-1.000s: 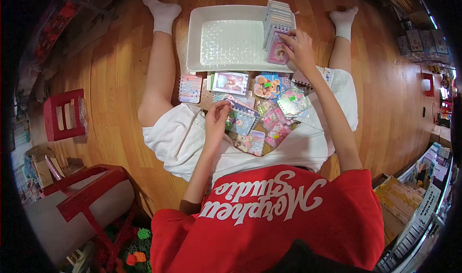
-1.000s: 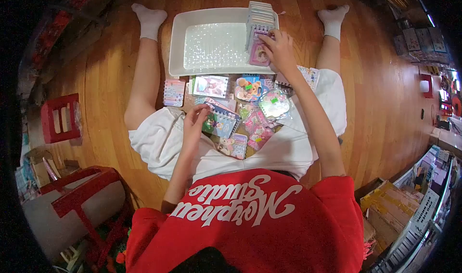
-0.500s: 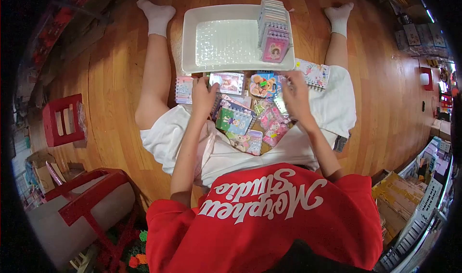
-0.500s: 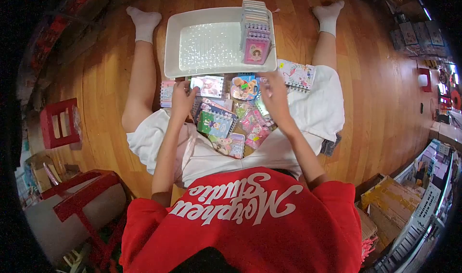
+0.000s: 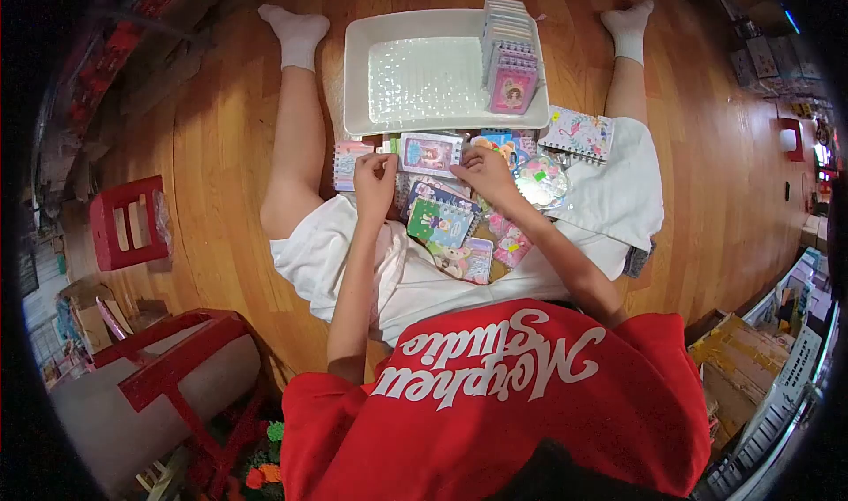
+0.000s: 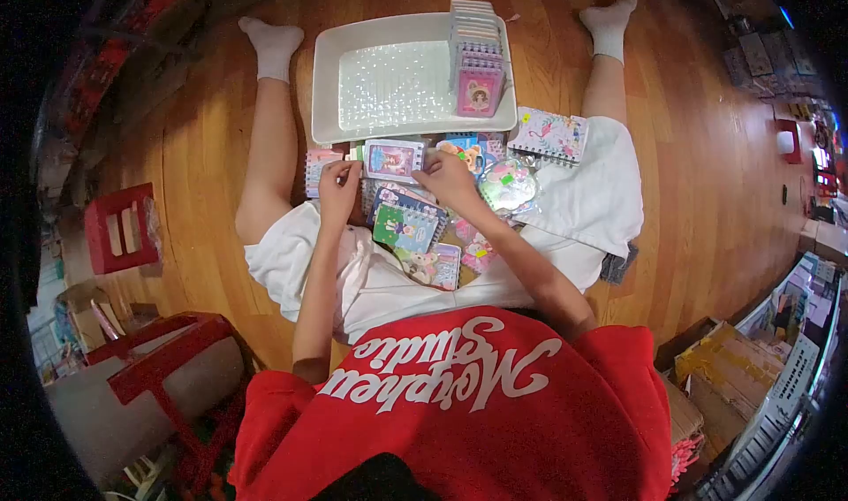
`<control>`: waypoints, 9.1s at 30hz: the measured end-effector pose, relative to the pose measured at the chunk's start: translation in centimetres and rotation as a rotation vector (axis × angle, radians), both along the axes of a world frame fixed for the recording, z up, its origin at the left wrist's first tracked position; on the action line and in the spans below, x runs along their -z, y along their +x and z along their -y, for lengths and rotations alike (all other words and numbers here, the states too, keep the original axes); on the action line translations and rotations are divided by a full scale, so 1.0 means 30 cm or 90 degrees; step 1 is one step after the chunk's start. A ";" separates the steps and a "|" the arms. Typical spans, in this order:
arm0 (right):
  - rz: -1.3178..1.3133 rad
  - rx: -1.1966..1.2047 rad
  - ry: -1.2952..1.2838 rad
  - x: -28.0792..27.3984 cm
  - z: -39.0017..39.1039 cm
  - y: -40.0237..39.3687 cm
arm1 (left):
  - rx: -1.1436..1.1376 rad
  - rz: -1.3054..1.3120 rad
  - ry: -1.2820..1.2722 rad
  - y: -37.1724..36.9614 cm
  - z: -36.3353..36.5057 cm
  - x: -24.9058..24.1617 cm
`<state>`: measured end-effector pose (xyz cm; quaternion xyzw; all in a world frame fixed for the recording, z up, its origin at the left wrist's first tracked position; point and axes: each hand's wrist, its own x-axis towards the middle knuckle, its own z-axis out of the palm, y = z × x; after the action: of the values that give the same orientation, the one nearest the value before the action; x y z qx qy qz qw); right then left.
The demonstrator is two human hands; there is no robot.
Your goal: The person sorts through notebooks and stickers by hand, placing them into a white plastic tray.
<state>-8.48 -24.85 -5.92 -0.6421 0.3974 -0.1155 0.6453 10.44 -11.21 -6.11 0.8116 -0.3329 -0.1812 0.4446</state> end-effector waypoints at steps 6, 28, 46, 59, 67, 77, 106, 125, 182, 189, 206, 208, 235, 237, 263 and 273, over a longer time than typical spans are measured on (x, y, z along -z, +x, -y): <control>0.122 0.011 0.165 -0.250 0.057 -0.132 | -0.053 -0.052 -0.069 -0.005 0.019 0.012; -0.153 -0.116 -0.722 -0.206 0.499 -0.065 | -0.009 -0.014 -0.023 -0.016 0.016 0.013; -0.045 -0.131 -0.832 -0.133 0.495 -0.087 | -0.023 -0.009 -0.053 -0.022 0.015 0.019; 0.054 0.180 -0.353 -0.006 0.437 -0.094 | -0.152 0.157 -0.204 -0.128 0.078 -0.191; -0.051 0.156 -0.304 0.039 0.454 -0.037 | 0.288 0.042 -0.072 -0.154 0.573 -0.051; -0.018 0.225 -0.247 0.101 0.453 -0.021 | 0.408 -0.200 -0.202 -0.231 0.744 0.066; 0.239 0.217 -0.127 0.035 0.567 0.055 | 0.442 -0.340 -0.137 -0.178 0.779 0.027; 0.362 0.258 0.100 -0.101 0.649 0.104 | 0.297 -0.466 -0.187 -0.098 0.851 -0.078; 0.317 0.236 0.037 0.003 0.839 0.148 | 0.266 -0.481 -0.300 -0.095 0.972 0.005; 0.251 0.144 -0.009 -0.009 0.862 0.164 | 0.302 -0.478 -0.287 -0.105 0.989 -0.024; 0.286 0.191 -0.056 0.072 0.947 0.214 | 0.319 -0.493 -0.303 -0.050 1.039 -0.005; 0.270 0.176 -0.074 0.073 0.948 0.205 | 0.330 -0.454 -0.292 -0.048 1.043 0.011; 0.275 0.241 -0.026 -0.015 0.544 0.043 | 0.248 -0.674 -0.302 -0.279 0.751 -0.162; 0.266 0.247 -0.064 -0.007 0.561 0.001 | 0.248 -0.623 -0.300 -0.243 0.719 -0.202; 0.157 -0.034 -0.325 -0.214 0.012 -0.199 | 0.290 0.243 0.012 -0.055 -0.029 -0.104; 0.108 -0.141 -0.356 -0.070 -0.032 -0.199 | 0.181 0.181 -0.020 -0.031 0.008 -0.038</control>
<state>-14.46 -23.89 -3.81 -0.8220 0.2229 -0.2027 0.4832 9.51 -11.46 -4.97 0.7667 -0.5064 -0.1207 0.3757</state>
